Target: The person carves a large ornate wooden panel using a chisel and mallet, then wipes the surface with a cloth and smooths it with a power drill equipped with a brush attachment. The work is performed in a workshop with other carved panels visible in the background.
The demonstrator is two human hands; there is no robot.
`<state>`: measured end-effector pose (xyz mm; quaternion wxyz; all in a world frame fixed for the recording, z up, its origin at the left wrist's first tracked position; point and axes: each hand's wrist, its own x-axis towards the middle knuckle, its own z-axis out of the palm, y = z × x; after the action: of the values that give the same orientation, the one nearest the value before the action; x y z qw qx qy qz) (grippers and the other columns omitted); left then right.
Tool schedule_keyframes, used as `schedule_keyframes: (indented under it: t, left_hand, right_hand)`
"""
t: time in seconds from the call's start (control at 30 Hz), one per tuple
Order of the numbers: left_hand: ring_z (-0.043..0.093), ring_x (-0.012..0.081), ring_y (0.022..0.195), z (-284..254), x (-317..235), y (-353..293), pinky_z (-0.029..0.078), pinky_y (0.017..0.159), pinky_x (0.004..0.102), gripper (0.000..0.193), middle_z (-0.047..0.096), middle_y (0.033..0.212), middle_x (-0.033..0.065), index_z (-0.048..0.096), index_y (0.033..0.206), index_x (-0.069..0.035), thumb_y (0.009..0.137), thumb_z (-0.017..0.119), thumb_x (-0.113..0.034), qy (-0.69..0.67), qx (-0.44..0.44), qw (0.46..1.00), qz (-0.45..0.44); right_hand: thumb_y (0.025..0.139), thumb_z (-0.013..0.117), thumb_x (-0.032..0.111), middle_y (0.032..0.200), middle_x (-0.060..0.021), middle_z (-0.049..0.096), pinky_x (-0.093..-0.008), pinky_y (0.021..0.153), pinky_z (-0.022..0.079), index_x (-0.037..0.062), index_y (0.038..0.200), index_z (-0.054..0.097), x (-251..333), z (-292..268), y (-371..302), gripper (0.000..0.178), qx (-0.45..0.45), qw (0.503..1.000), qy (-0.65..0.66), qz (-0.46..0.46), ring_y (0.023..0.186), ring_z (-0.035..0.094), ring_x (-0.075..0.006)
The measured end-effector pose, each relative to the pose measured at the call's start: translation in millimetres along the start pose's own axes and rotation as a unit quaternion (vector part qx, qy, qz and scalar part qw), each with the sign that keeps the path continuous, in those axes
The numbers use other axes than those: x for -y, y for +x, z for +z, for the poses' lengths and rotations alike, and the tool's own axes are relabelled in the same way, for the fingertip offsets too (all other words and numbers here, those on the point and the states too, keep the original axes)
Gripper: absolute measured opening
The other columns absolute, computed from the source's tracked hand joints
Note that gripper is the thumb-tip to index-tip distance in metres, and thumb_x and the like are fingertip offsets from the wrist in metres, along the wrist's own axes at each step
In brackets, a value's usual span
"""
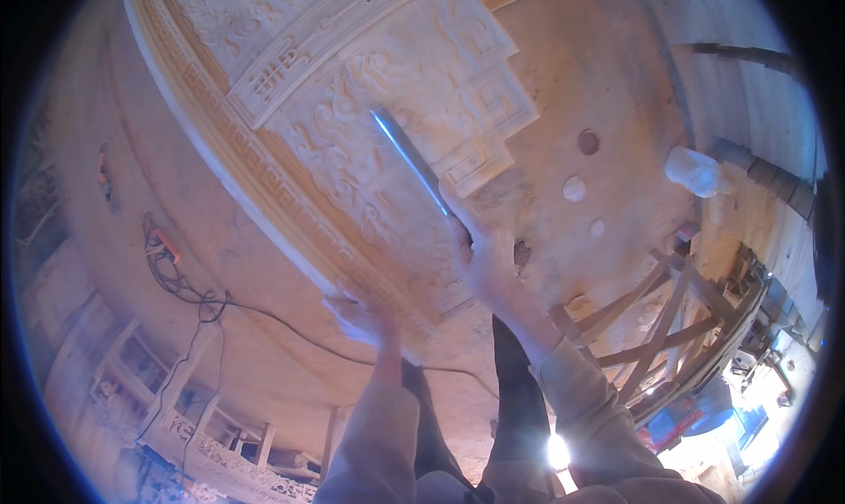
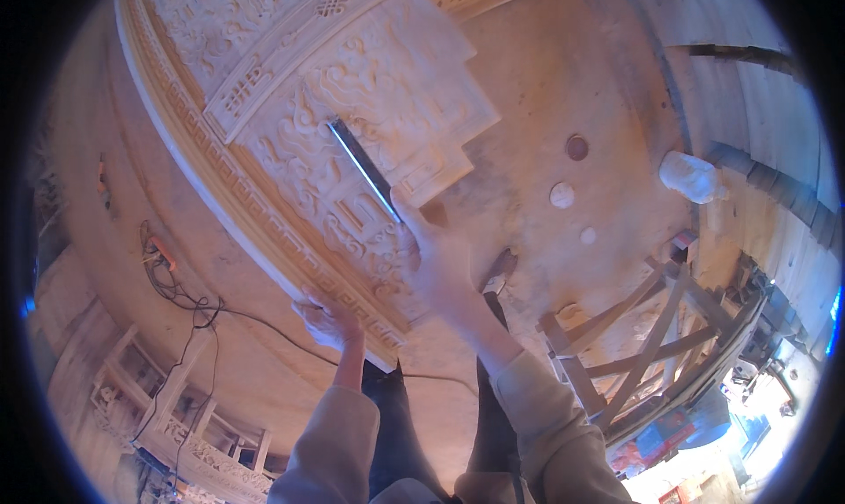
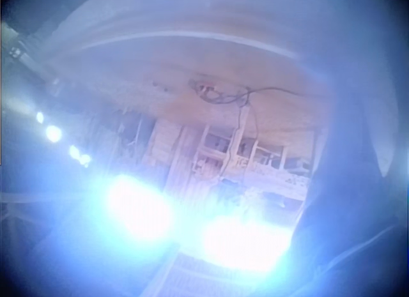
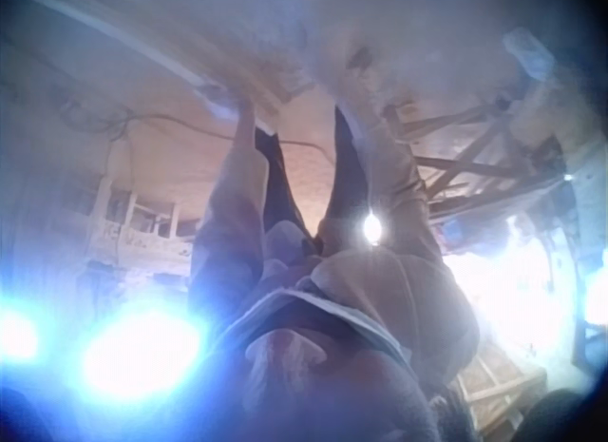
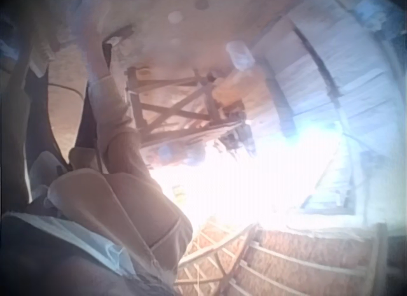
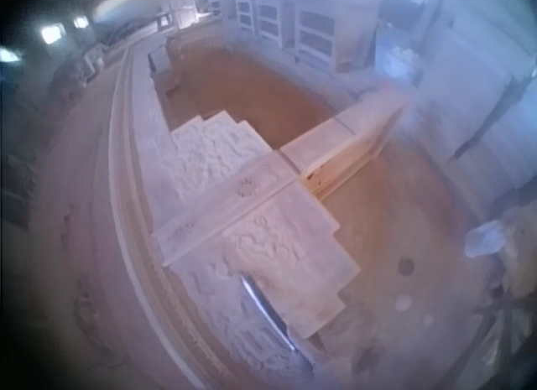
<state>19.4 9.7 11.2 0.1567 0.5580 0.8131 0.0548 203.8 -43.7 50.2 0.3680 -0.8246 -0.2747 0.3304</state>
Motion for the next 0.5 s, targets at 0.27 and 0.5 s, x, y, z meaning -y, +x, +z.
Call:
schedule_keyframes:
  t: [0.27, 0.5]
  left_hand:
    - [0.064, 0.0481, 0.086, 3, 8, -1, 0.048, 0.072, 0.0561, 0.062, 0.066, 0.092, 0.0292, 0.055, 0.115, 0.007, 0.106, 0.038, -0.052, -0.010, -0.004, 1.000, 0.019]
    - [0.064, 0.0472, 0.092, 20, 35, 8, 0.050, 0.075, 0.0542, 0.062, 0.065, 0.100, 0.0296, 0.050, 0.125, 0.011, 0.107, 0.041, -0.047, 0.076, 0.039, 0.995, 0.050]
  right_hand:
    - [0.096, 0.053, 0.004, 0.089, -0.0265, 0.065, -0.0455, 0.058, 0.049, 0.0013, 0.145, 0.050, 61, 29, -19, 0.049, 0.032, 0.996, -0.015, 0.080, 0.061, 0.059, -0.0436]
    - [0.099, 0.052, 0.007, 0.060, -0.0131, 0.056, -0.0388, 0.048, 0.048, 0.0018, 0.159, 0.026, 123, 64, -17, 0.066, -0.032, 0.975, 0.161, 0.147, 0.046, 0.057, -0.0253]
